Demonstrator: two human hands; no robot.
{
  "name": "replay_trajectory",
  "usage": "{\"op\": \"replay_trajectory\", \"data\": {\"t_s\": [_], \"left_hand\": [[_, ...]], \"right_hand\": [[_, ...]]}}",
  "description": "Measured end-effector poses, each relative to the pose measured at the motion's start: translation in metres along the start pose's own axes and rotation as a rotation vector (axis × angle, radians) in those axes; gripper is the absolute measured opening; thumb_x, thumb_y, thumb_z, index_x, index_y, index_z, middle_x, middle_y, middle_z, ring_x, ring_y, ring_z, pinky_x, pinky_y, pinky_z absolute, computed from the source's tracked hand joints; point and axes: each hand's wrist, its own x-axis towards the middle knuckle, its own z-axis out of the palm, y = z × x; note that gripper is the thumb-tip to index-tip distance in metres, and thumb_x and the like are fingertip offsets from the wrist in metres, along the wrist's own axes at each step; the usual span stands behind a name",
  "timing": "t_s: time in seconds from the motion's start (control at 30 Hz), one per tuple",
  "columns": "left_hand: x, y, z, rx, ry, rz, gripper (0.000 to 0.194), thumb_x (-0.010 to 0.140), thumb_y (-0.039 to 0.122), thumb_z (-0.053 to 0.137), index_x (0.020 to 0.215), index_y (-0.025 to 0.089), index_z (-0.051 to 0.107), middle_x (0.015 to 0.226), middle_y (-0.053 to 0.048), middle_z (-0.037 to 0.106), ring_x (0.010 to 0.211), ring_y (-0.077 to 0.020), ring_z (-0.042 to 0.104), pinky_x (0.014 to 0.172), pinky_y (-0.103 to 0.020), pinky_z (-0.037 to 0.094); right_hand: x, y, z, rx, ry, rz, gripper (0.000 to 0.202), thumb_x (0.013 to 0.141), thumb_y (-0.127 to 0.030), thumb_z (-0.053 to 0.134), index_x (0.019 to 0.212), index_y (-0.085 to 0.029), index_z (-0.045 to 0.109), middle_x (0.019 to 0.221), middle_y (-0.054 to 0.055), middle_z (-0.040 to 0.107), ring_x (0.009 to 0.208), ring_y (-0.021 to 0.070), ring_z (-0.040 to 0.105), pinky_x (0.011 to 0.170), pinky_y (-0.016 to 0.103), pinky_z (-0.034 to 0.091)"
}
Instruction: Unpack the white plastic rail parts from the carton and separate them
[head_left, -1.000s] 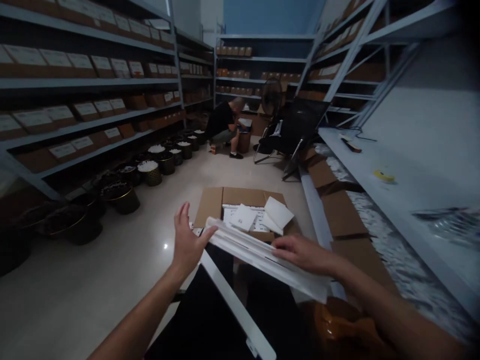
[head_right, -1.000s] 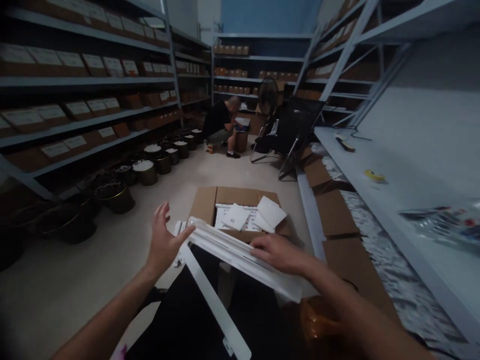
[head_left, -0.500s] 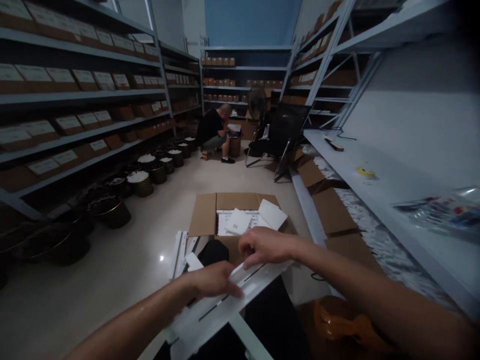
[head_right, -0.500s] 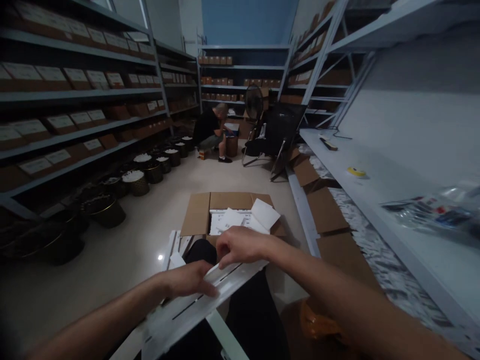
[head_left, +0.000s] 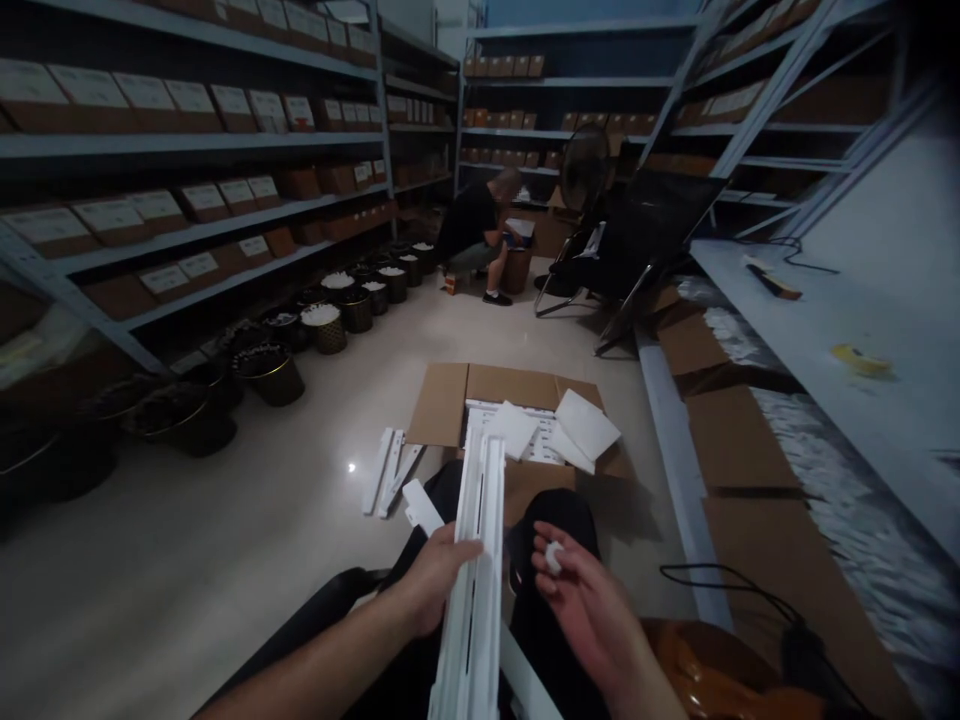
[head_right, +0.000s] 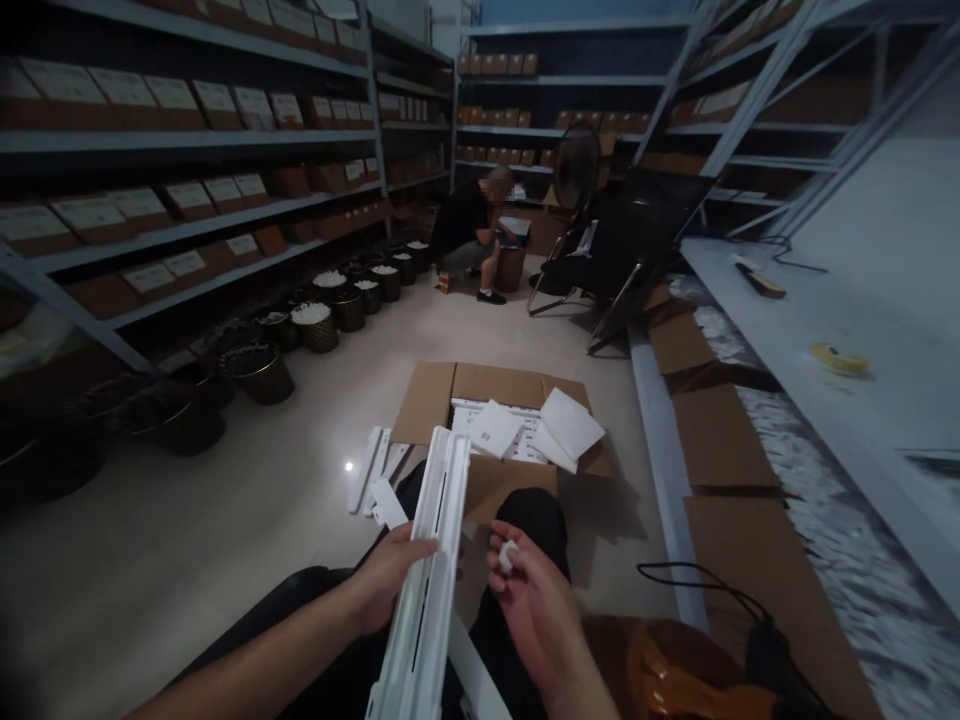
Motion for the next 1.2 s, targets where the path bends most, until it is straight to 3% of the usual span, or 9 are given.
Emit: {"op": "replay_trajectory", "data": {"t_s": [0.17, 0.33, 0.6, 0.73, 1.03, 1.2], "left_hand": [[0.006, -0.001, 0.0, -0.072, -0.016, 0.004, 0.03, 0.07, 0.03, 0.062, 0.093, 0.012, 0.058, 0.08, -0.012, 0.068, 0.072, -0.024, 0.065, 0.064, -0.034, 0.051], [0.013, -0.006, -0.006, -0.097, -0.027, 0.024, 0.032, 0.071, 0.032, 0.061, 0.095, 0.011, 0.058, 0.07, -0.008, 0.065, 0.065, -0.0215, 0.063, 0.061, -0.032, 0.05], [0.014, 0.005, -0.009, -0.135, 0.002, 0.051, 0.027, 0.067, 0.024, 0.058, 0.092, 0.013, 0.057, 0.065, -0.004, 0.062, 0.058, -0.0179, 0.059, 0.057, -0.03, 0.048], [0.011, 0.007, -0.009, -0.153, -0.055, 0.106, 0.025, 0.069, 0.021, 0.055, 0.093, 0.013, 0.058, 0.069, -0.005, 0.063, 0.062, -0.018, 0.061, 0.061, -0.03, 0.048], [0.008, 0.006, -0.007, -0.149, -0.06, 0.09, 0.032, 0.069, 0.021, 0.057, 0.101, 0.014, 0.061, 0.073, -0.006, 0.066, 0.06, -0.0162, 0.06, 0.056, -0.026, 0.046], [0.006, 0.008, -0.006, -0.146, -0.062, 0.086, 0.033, 0.068, 0.019, 0.057, 0.101, 0.015, 0.062, 0.075, -0.006, 0.067, 0.063, -0.0172, 0.061, 0.06, -0.027, 0.048]], "right_hand": [[-0.002, 0.007, 0.013, -0.177, 0.011, -0.016, 0.025, 0.074, -0.028, 0.071, 0.096, -0.019, 0.064, 0.087, 0.003, 0.057, 0.07, 0.0107, 0.05, 0.049, 0.018, 0.037], [0.006, 0.01, 0.022, -0.175, -0.015, 0.025, 0.022, 0.076, -0.032, 0.07, 0.094, -0.021, 0.063, 0.074, -0.001, 0.053, 0.057, 0.007, 0.043, 0.041, 0.016, 0.028], [0.011, 0.008, 0.034, -0.156, -0.006, -0.01, 0.028, 0.074, -0.025, 0.068, 0.102, -0.021, 0.064, 0.092, 0.003, 0.061, 0.072, 0.0105, 0.053, 0.051, 0.018, 0.039], [0.009, 0.004, 0.042, -0.225, -0.011, -0.063, 0.033, 0.073, -0.027, 0.071, 0.105, -0.022, 0.063, 0.094, 0.004, 0.063, 0.078, 0.0133, 0.055, 0.053, 0.019, 0.039], [0.008, 0.006, 0.052, -0.26, -0.056, -0.101, 0.025, 0.074, -0.029, 0.07, 0.097, -0.02, 0.065, 0.091, 0.003, 0.06, 0.072, 0.0111, 0.05, 0.055, 0.02, 0.039], [0.008, 0.006, 0.055, -0.214, -0.086, -0.095, 0.041, 0.076, -0.026, 0.069, 0.115, -0.026, 0.056, 0.092, 0.002, 0.059, 0.071, 0.01, 0.051, 0.054, 0.019, 0.038]]}}
